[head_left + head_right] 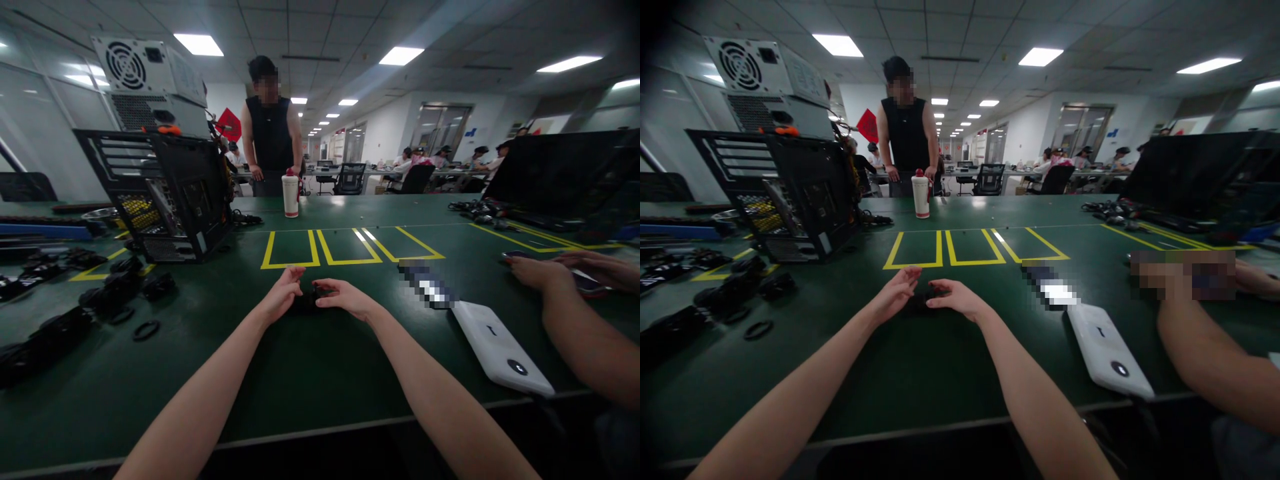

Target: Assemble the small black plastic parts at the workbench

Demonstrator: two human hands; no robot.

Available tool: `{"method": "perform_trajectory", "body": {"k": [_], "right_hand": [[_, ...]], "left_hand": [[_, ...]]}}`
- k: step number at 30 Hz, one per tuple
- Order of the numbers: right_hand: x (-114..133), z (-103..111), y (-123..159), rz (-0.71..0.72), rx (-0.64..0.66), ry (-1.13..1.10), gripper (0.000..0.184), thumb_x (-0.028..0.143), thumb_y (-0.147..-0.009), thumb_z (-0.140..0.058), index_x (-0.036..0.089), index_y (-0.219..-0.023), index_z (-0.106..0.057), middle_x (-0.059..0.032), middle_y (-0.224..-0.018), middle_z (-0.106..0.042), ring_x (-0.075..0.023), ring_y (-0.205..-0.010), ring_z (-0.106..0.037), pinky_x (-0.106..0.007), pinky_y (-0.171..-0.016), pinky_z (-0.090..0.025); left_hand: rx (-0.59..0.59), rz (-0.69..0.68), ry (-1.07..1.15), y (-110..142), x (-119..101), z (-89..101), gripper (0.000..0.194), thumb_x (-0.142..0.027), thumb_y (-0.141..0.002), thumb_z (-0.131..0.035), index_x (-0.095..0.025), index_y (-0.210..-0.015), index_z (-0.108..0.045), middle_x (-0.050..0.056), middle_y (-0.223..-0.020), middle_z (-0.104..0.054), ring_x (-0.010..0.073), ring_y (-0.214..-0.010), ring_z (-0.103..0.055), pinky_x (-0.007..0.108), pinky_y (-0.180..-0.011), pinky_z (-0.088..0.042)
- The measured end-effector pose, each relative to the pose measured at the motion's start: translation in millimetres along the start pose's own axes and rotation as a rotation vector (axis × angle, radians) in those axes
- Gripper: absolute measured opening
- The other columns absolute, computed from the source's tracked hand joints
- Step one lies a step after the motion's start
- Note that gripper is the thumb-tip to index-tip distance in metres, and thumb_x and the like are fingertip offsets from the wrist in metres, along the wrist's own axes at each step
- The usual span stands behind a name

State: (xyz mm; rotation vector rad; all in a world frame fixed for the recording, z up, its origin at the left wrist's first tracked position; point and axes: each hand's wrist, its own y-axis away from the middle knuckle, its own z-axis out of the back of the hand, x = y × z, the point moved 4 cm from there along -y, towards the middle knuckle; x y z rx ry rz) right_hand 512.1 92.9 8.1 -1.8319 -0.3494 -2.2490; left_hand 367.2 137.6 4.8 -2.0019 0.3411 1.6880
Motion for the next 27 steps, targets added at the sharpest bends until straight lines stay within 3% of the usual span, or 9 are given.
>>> {"method": "perform_trajectory", "body": {"k": [3, 5, 10, 16, 19, 23, 27], "right_hand": [[0.3, -0.2, -0.1, 0.008, 0.009, -0.013, 0.064, 0.026, -0.057, -0.068, 0.017, -0.116, -0.044, -0.0096, -0.115, -0.049, -0.0185, -0.100, -0.050, -0.036, -0.091, -0.037], [-0.1, 0.5, -0.1, 0.002, 0.007, -0.005, 0.064, 0.026, -0.057, -0.068, 0.017, -0.116, -0.044, -0.0098, -0.115, -0.049, -0.0191, -0.101, -0.049, -0.037, -0.091, -0.037], [-2.8, 4.1, 0.0, -0.027, -0.009, 0.043, 0.068, 0.030, -0.058, -0.068, 0.020, -0.120, -0.040, -0.0095, -0.118, -0.046, -0.0204, -0.101, -0.049, -0.040, -0.091, -0.036], [-2.3, 7.6, 2.4, -0.026, 0.033, 0.032, 0.067, 0.027, -0.061, -0.066, 0.020, -0.121, -0.038, -0.0078, -0.124, -0.042, -0.0204, -0.110, -0.043, -0.039, -0.096, -0.032], [-5.0, 10.7, 2.0, -0.045, 0.023, -0.034, 0.062, 0.021, -0.064, -0.062, 0.018, -0.121, -0.037, -0.0087, -0.123, -0.043, -0.0186, -0.109, -0.044, -0.037, -0.095, -0.034], [-7.9, 14.3, 0.5, -0.073, -0.046, -0.046, 0.058, 0.014, -0.062, -0.063, 0.016, -0.115, -0.041, -0.0109, -0.116, -0.049, -0.0186, -0.101, -0.051, -0.037, -0.089, -0.040], [-3.0, 10.8, 2.5, -0.074, -0.037, -0.035, 0.059, 0.002, -0.059, -0.057, 0.013, -0.115, -0.040, -0.0126, -0.115, -0.049, -0.0165, -0.094, -0.054, -0.034, -0.088, -0.040]], "left_hand": [[0.100, 0.044, -0.181, 7.3, -1.5, 10.4, 0.050, -0.004, -0.057, -0.051, -0.022, -0.103, -0.042, 0.004, -0.116, -0.039, 0.0185, -0.120, -0.029, 0.039, -0.103, -0.019], [0.177, 0.066, -0.318, 10.8, 0.0, 14.0, 0.053, -0.009, -0.057, -0.060, -0.022, -0.104, -0.041, 0.006, -0.115, -0.039, 0.0205, -0.114, -0.035, 0.041, -0.099, -0.026], [0.249, 0.085, -0.431, 10.9, 3.5, 10.6, 0.044, -0.020, -0.060, -0.065, -0.019, -0.097, -0.042, 0.004, -0.095, -0.047, 0.0162, -0.089, -0.050, 0.038, -0.081, -0.041], [0.165, 0.025, -0.568, 5.0, -1.4, 7.5, 0.031, -0.026, -0.061, -0.063, -0.016, -0.085, -0.047, 0.001, -0.085, -0.050, 0.0137, -0.078, -0.050, 0.033, -0.073, -0.043], [0.159, 0.003, -0.624, 5.3, -3.7, 5.8, 0.028, -0.028, -0.063, -0.062, -0.016, -0.084, -0.048, 0.001, -0.085, -0.051, 0.0137, -0.077, -0.050, 0.032, -0.073, -0.043], [0.192, -0.038, -0.677, 10.6, -8.8, -1.8, 0.034, -0.032, -0.063, -0.062, -0.018, -0.090, -0.047, 0.003, -0.092, -0.049, 0.0147, -0.082, -0.050, 0.032, -0.073, -0.044], [0.160, -0.099, -0.809, 17.1, -12.0, -12.3, 0.048, -0.037, -0.056, -0.067, -0.021, -0.097, -0.046, 0.003, -0.099, -0.044, 0.0169, -0.085, -0.049, 0.034, -0.074, -0.044]]}}
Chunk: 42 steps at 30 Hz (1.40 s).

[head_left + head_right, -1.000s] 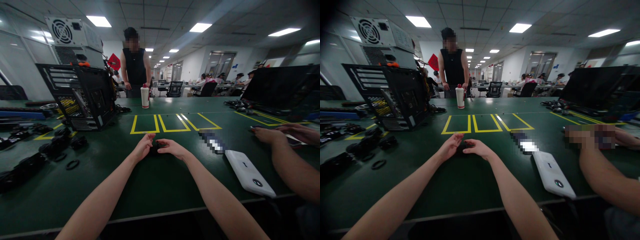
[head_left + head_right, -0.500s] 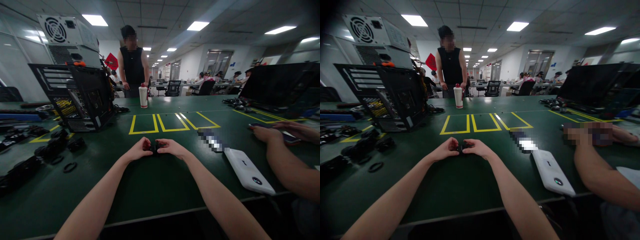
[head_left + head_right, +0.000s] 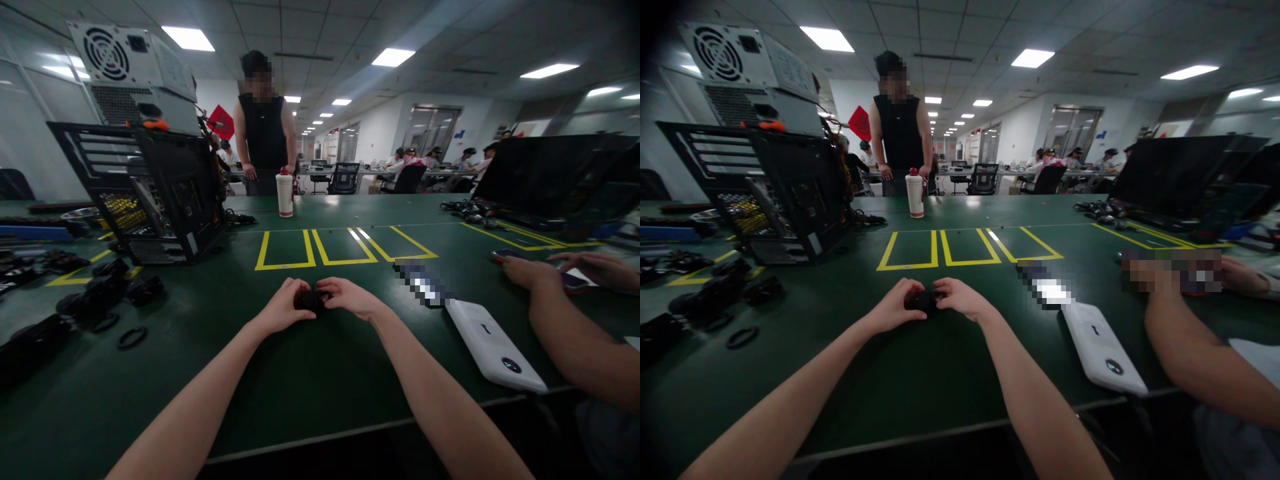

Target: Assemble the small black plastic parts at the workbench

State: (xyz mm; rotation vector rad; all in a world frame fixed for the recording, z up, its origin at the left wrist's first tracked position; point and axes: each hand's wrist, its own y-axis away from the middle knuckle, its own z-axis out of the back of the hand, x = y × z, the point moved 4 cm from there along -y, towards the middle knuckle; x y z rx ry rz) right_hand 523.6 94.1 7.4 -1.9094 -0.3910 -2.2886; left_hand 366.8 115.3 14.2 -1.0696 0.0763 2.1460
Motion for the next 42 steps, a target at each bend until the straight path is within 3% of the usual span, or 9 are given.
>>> {"method": "perform_trajectory", "body": {"k": [6, 9, 16, 22, 30, 33, 36, 39, 42], "right_hand": [[2.3, -1.3, 0.2, 0.044, -0.174, 0.178, 0.066, 0.001, -0.062, -0.050, 0.014, -0.124, -0.031, -0.0160, -0.122, -0.043, -0.0200, -0.105, -0.049, -0.035, -0.090, -0.038], [1.7, -2.5, -2.4, 0.083, -0.198, 0.207, 0.064, 0.002, -0.062, -0.051, 0.014, -0.122, -0.034, -0.0145, -0.116, -0.049, -0.0197, -0.103, -0.051, -0.035, -0.088, -0.040], [3.0, -4.1, -4.0, 0.115, -0.155, 0.071, 0.055, -0.003, -0.059, -0.046, 0.016, -0.111, -0.045, -0.0078, -0.104, -0.058, -0.0154, -0.098, -0.054, -0.032, -0.087, -0.040], [-4.2, -0.1, -8.7, 0.069, -0.323, 0.105, 0.031, 0.004, -0.059, -0.052, 0.013, -0.089, -0.052, -0.0049, -0.088, -0.058, -0.0130, -0.084, -0.055, -0.030, -0.082, -0.042], [-3.7, -2.8, -7.5, 0.057, -0.199, 0.083, 0.035, 0.008, -0.063, -0.052, 0.013, -0.098, -0.051, -0.0082, -0.100, -0.056, -0.0149, -0.093, -0.052, -0.030, -0.084, -0.040], [-3.5, -5.1, -6.3, 0.050, -0.221, 0.116, 0.031, 0.013, -0.064, -0.053, 0.013, -0.095, -0.053, -0.0080, -0.098, -0.057, -0.0159, -0.092, -0.052, -0.031, -0.082, -0.041], [-3.2, -12.7, -4.7, 0.043, -0.190, 0.171, 0.028, 0.019, -0.065, -0.056, 0.014, -0.093, -0.054, -0.0071, -0.095, -0.058, -0.0164, -0.088, -0.054, -0.031, -0.079, -0.043], [-1.5, -21.8, -2.3, 0.039, -0.105, 0.231, 0.030, 0.029, -0.067, -0.057, 0.015, -0.094, -0.054, -0.0063, -0.095, -0.058, -0.0164, -0.085, -0.055, -0.032, -0.078, -0.043], [1.0, -24.3, -0.3, 0.041, -0.095, 0.268, 0.035, 0.035, -0.067, -0.057, 0.017, -0.097, -0.053, -0.0060, -0.100, -0.056, -0.0166, -0.087, -0.055, -0.033, -0.080, -0.043]], "left_hand": [[-0.113, -0.008, -0.149, 0.5, -4.2, -11.5, 0.068, -0.041, -0.053, -0.068, -0.024, -0.112, -0.039, 0.005, -0.106, -0.039, 0.0213, -0.094, -0.047, 0.038, -0.083, -0.041], [-0.128, 0.000, -0.182, -0.8, -3.4, -13.8, 0.068, -0.042, -0.057, -0.065, -0.024, -0.116, -0.036, 0.006, -0.106, -0.040, 0.0217, -0.093, -0.048, 0.038, -0.081, -0.042], [-0.123, 0.022, -0.230, -2.0, -3.3, -13.5, 0.062, -0.042, -0.061, -0.061, -0.025, -0.115, -0.038, 0.005, -0.102, -0.041, 0.0199, -0.087, -0.051, 0.035, -0.075, -0.044], [-0.101, 0.048, -0.244, -2.4, -3.0, -13.7, 0.067, -0.040, -0.062, -0.060, -0.026, -0.121, -0.032, 0.005, -0.103, -0.041, 0.0199, -0.087, -0.051, 0.034, -0.076, -0.043], [-0.089, 0.022, -0.215, -3.4, -10.8, -18.7, 0.068, -0.044, -0.065, -0.056, -0.027, -0.124, -0.028, 0.007, -0.110, -0.039, 0.0238, -0.096, -0.048, 0.037, -0.081, -0.040], [-0.123, 0.023, -0.246, -5.1, -16.6, -21.1, 0.058, -0.046, -0.068, -0.052, -0.024, -0.118, -0.034, 0.008, -0.113, -0.043, 0.0258, -0.100, -0.044, 0.040, -0.082, -0.037], [-0.095, 0.039, -0.289, -0.4, -20.6, -19.7, 0.044, -0.036, -0.071, -0.050, -0.024, -0.112, -0.039, 0.007, -0.104, -0.050, 0.0246, -0.093, -0.046, 0.039, -0.078, -0.038], [-0.047, 0.028, -0.301, 18.7, -26.2, -8.6, 0.041, -0.029, -0.072, -0.048, -0.025, -0.112, -0.040, 0.006, -0.104, -0.052, 0.0228, -0.089, -0.047, 0.037, -0.075, -0.038], [0.020, 0.035, -0.345, 54.4, -29.5, 11.8, 0.033, -0.027, -0.073, -0.044, -0.024, -0.105, -0.048, 0.005, -0.101, -0.053, 0.0213, -0.087, -0.047, 0.036, -0.077, -0.037]]}}
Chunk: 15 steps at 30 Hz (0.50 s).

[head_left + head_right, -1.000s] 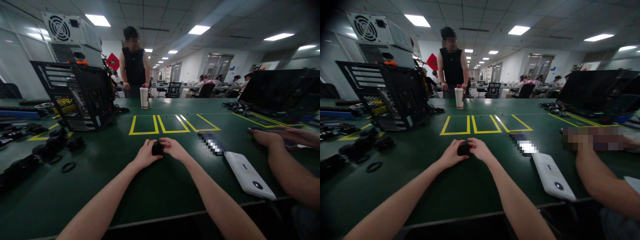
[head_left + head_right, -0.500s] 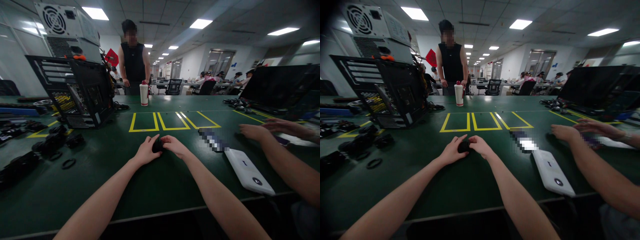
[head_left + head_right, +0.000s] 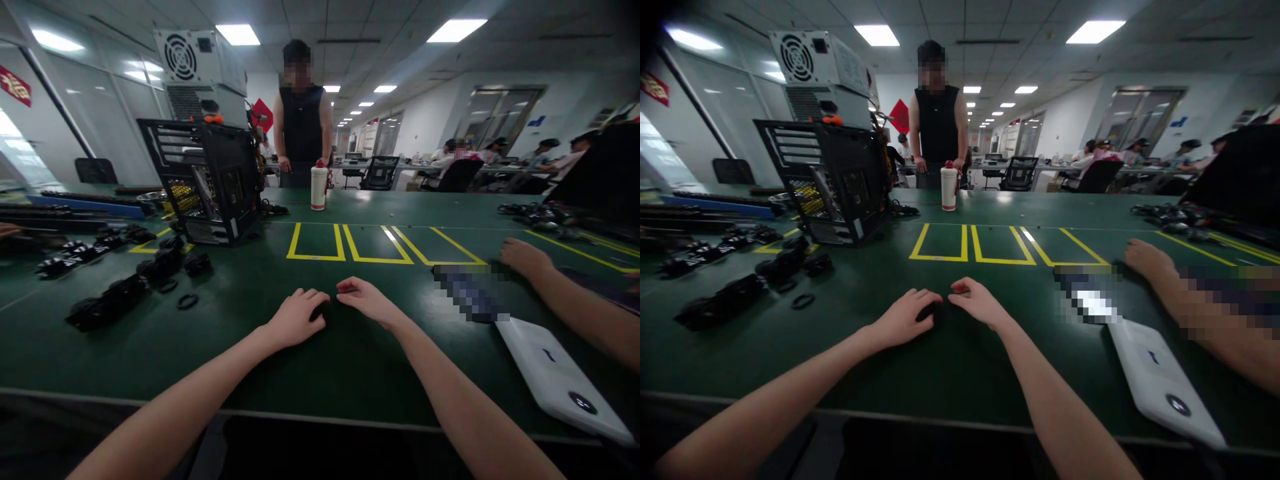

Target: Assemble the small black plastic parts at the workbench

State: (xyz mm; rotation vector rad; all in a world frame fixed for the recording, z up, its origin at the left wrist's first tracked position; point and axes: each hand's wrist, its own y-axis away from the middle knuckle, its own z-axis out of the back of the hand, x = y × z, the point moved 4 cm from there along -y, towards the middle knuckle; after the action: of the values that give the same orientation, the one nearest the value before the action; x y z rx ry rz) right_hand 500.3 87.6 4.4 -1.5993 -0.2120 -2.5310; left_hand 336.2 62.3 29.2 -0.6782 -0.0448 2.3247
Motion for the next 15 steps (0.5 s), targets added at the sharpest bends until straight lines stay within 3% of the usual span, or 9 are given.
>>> {"method": "perform_trajectory", "body": {"k": [4, 9, 12, 15], "right_hand": [[1.6, 1.9, 1.2, -0.007, -0.007, 0.013, 0.034, 0.032, -0.069, -0.056, 0.020, -0.099, -0.052, -0.0053, -0.105, -0.054, -0.0172, -0.090, -0.054, -0.034, -0.079, -0.043], [3.8, 0.6, 3.5, -0.018, 0.005, 0.037, 0.032, 0.031, -0.070, -0.054, 0.020, -0.100, -0.053, -0.0049, -0.106, -0.053, -0.0179, -0.091, -0.053, -0.034, -0.078, -0.043], [4.1, 0.5, 3.7, -0.029, -0.006, 0.055, 0.032, 0.030, -0.070, -0.054, 0.020, -0.100, -0.053, -0.0050, -0.107, -0.052, -0.0179, -0.091, -0.053, -0.034, -0.078, -0.043], [3.6, 0.8, 2.8, -0.025, -0.005, 0.069, 0.032, 0.030, -0.070, -0.054, 0.020, -0.100, -0.054, -0.0052, -0.106, -0.053, -0.0180, -0.091, -0.054, -0.034, -0.078, -0.043]], "left_hand": [[-0.002, 0.167, -0.118, 65.2, 34.4, 35.8, 0.026, -0.026, -0.073, -0.041, -0.025, -0.098, -0.051, 0.002, -0.100, -0.054, 0.0202, -0.088, -0.046, 0.035, -0.081, -0.035], [-0.104, 0.455, -0.268, 146.7, 116.9, 90.7, 0.025, -0.035, -0.075, -0.040, -0.032, -0.099, -0.045, -0.004, -0.105, -0.052, 0.0180, -0.095, -0.045, 0.032, -0.085, -0.034], [-0.151, 0.568, -0.316, 182.4, 158.6, 118.7, 0.023, -0.041, -0.074, -0.041, -0.034, -0.095, -0.045, -0.007, -0.095, -0.055, 0.0165, -0.088, -0.048, 0.031, -0.084, -0.035], [-0.191, 0.652, -0.318, 203.6, 178.3, 137.6, 0.026, -0.049, -0.070, -0.044, -0.033, -0.092, -0.045, -0.009, -0.093, -0.057, 0.0167, -0.087, -0.049, 0.031, -0.084, -0.036]]}}
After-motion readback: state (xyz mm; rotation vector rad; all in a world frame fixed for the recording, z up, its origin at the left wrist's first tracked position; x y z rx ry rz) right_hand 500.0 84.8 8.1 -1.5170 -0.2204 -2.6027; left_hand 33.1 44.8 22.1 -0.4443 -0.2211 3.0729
